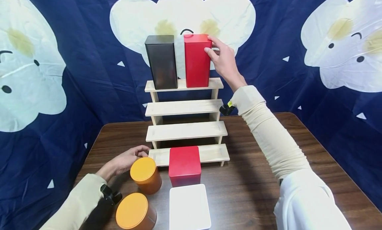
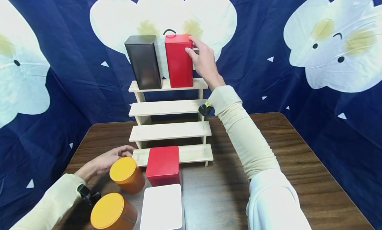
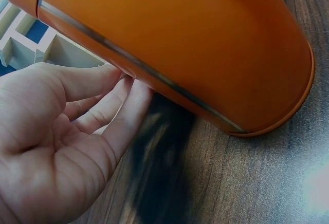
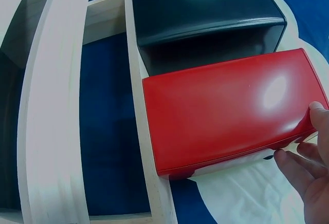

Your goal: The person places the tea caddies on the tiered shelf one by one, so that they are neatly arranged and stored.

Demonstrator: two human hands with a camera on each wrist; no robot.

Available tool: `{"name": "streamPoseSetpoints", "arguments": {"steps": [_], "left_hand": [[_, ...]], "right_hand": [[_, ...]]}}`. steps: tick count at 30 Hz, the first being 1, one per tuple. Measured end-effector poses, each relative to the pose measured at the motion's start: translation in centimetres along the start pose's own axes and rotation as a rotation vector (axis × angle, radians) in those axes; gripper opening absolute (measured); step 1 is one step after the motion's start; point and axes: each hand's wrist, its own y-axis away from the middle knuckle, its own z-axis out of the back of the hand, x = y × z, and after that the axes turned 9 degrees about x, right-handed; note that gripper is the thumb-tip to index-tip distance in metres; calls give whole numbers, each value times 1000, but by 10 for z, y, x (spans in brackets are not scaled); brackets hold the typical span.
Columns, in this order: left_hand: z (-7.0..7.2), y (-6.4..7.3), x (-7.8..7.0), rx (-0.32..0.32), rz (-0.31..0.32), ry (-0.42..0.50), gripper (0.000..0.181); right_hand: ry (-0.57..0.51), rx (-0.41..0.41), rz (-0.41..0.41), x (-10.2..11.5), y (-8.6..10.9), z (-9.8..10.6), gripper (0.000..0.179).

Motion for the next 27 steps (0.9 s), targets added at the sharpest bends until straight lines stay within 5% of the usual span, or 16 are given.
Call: {"name": "streamPoseSetpoints", "arguments": {"steps": [18,27], "left_hand": [[-2,1,0,10,11,4,59],[-2,2,-3,7,10,-3,60]], "right_hand": [[61,41,-27,-2,12,12,68],[48,-10,69,-2,27,18,68]]}}
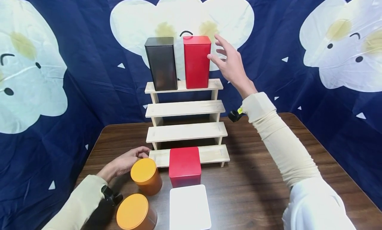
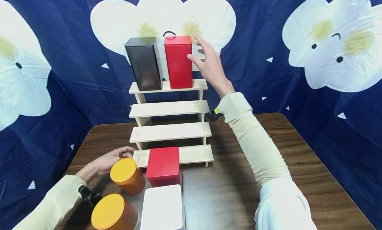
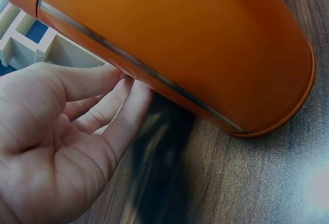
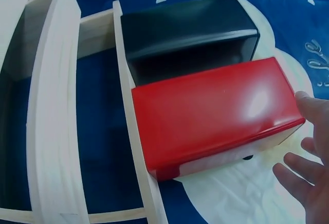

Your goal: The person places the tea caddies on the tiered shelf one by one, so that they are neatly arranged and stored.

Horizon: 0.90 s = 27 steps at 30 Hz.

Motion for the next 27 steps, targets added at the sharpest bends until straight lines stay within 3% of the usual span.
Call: {"name": "streamPoseSetpoints", "arguments": {"steps": [11,21,27], "left_hand": [[0,-1,1,10,-14,4,60],[0,1,2,-2,2,3,62],[0,1,2,-7,8,7,62]], "right_hand": [[-103,-26,109,3,35,-1,65],[-176,78,225,38,82,-15,62],[-179,134,292,44,102,-27,61]]}}
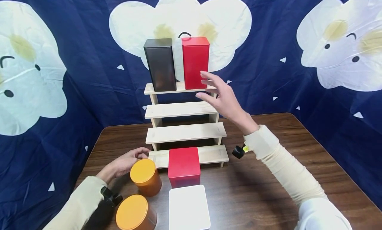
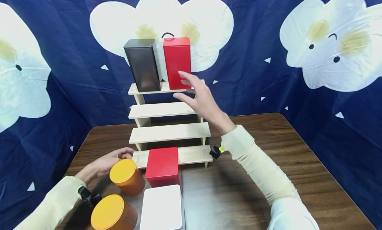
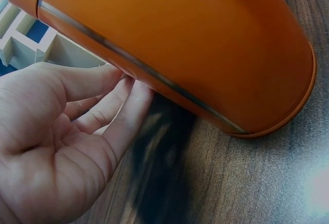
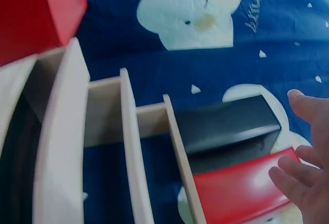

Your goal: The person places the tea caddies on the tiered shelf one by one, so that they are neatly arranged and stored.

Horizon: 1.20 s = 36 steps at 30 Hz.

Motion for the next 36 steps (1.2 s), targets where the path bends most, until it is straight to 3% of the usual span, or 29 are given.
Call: {"name": "streamPoseSetpoints", "arguments": {"steps": [11,18,30,36], "left_hand": [[-2,1,-1,7,-11,-3,62],[-2,0,-3,7,-17,-16,61],[-2,2,-5,6,-12,-16,61],[-1,0,-2,13,-35,-19,58]], "right_hand": [[-36,98,37,-29,26,-31,66],[-109,155,5,-30,52,-46,67],[-142,255,-4,-40,88,-70,68],[-194,330,-74,-39,106,-81,70]]}}
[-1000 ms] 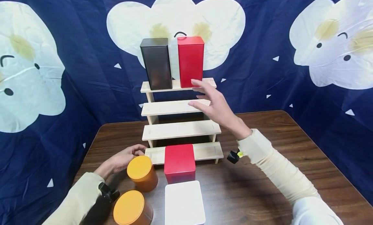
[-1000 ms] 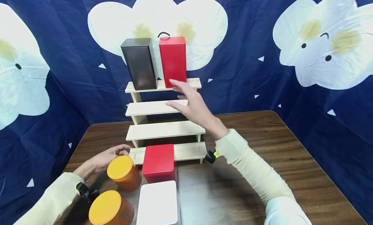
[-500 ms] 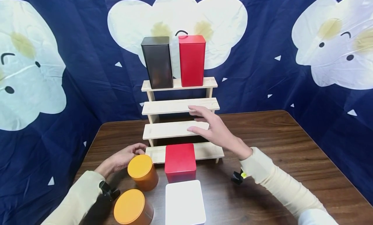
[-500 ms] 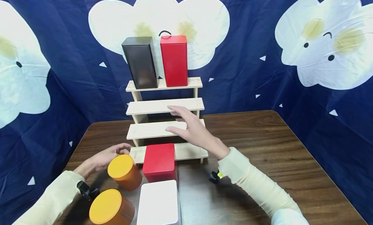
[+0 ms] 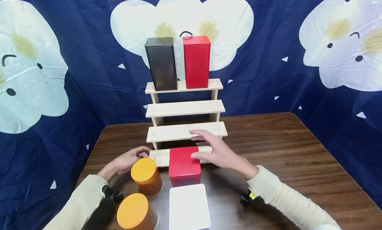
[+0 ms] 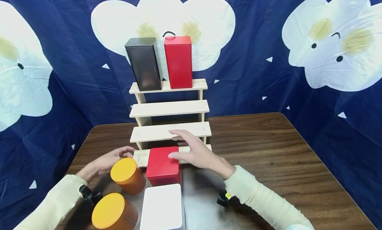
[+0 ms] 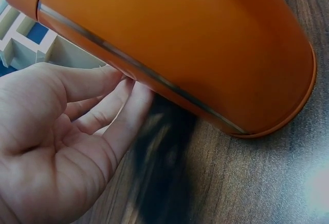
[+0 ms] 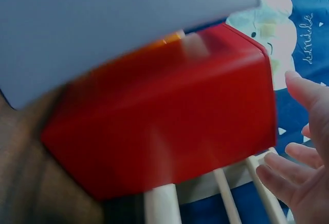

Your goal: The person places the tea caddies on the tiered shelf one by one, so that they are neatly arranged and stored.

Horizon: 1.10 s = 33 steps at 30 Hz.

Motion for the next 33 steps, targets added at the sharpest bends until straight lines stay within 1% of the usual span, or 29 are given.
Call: {"name": "streamPoseSetpoints", "arguments": {"steps": [3,7,11,15,18,22,23,28,30,33], "left_hand": [[0,-1,1,-1,-13,-3,56],[-1,0,1,-4,-17,-8,57],[-2,0,0,-5,-10,-8,57],[-3,1,-2,-15,6,5,58],[-3,1,-2,-15,10,5,59],[-3,1,-2,-15,11,4,60],[-3,1,-2,-14,11,4,60],[-2,0,-1,-11,12,9,61],[-1,0,-1,-11,14,10,60],[0,0,-1,-9,16,13,60]], "right_hand": [[-4,29,-42,0,7,-6,70],[16,48,-66,1,14,-9,73],[42,71,-41,1,18,-9,76],[24,123,-21,0,20,-8,77],[-7,174,-52,-1,23,-7,79],[-29,225,-66,-4,26,-11,83],[-31,231,-58,-6,26,-12,83],[34,233,-6,-11,26,-16,84],[37,228,1,-12,27,-16,84],[12,222,-6,-13,27,-17,84]]}}
